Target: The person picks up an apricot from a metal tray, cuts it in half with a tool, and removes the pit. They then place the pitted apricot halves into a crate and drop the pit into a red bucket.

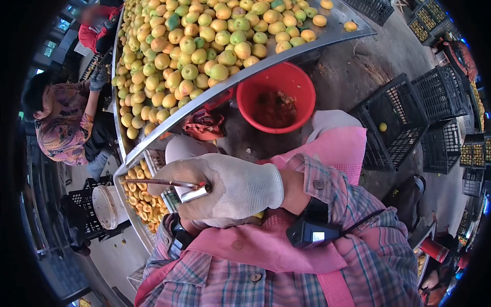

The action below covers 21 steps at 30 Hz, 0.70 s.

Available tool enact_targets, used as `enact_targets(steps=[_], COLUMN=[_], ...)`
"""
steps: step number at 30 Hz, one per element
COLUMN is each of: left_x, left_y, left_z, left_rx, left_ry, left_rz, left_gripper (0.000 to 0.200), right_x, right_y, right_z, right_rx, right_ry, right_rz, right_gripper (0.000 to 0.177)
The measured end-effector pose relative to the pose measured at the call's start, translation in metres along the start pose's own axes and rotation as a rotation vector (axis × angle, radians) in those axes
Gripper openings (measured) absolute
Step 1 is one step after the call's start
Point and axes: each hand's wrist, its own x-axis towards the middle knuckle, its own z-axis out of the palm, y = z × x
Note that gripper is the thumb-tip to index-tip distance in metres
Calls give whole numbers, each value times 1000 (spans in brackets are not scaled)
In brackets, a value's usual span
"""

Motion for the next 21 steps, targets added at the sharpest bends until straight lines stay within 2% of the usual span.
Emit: enact_targets(steps=[2, 4, 6, 7, 9, 12, 15, 19, 21], left_x=[-3, 2, 0, -1, -4, -4, -4, 0, 1], left_y=[-3, -6, -7, -8, -9, -11, -10, -8, -8], left_z=[6, 8, 10, 10, 10, 11, 10, 6, 5], left_rx=[-57, -102, -148, -169, -209, -269, -324, -391, -426], left_ry=[-14, -25, -35, -39, -48, -63, -78, -98, -108], left_rz=[-19, -30, -48, -57, -77, -101, -122, -142, -151], left_gripper=[46, 46, 46, 46, 45, 45, 45, 44, 44], right_x=[-2, -4, -5, -4, -1, 8, 14, 21, 22], right_y=[6, 6, 7, 6, 5, 16, 20, 24, 31], right_z=[-2, 0, 5, 5, 5, 5, 14, 14, 11], right_rx=[-165, -124, -84, -79, -267, -322, -259, -258, -324], right_ry=[-34, -7, -58, -59, -116, -179, -270, -342, -298], right_rz=[-4, 73, -50, -49, -58, -152, -52, -34, -190], right_gripper=[52, 52, 46, 46, 43, 41, 38, 36, 35])
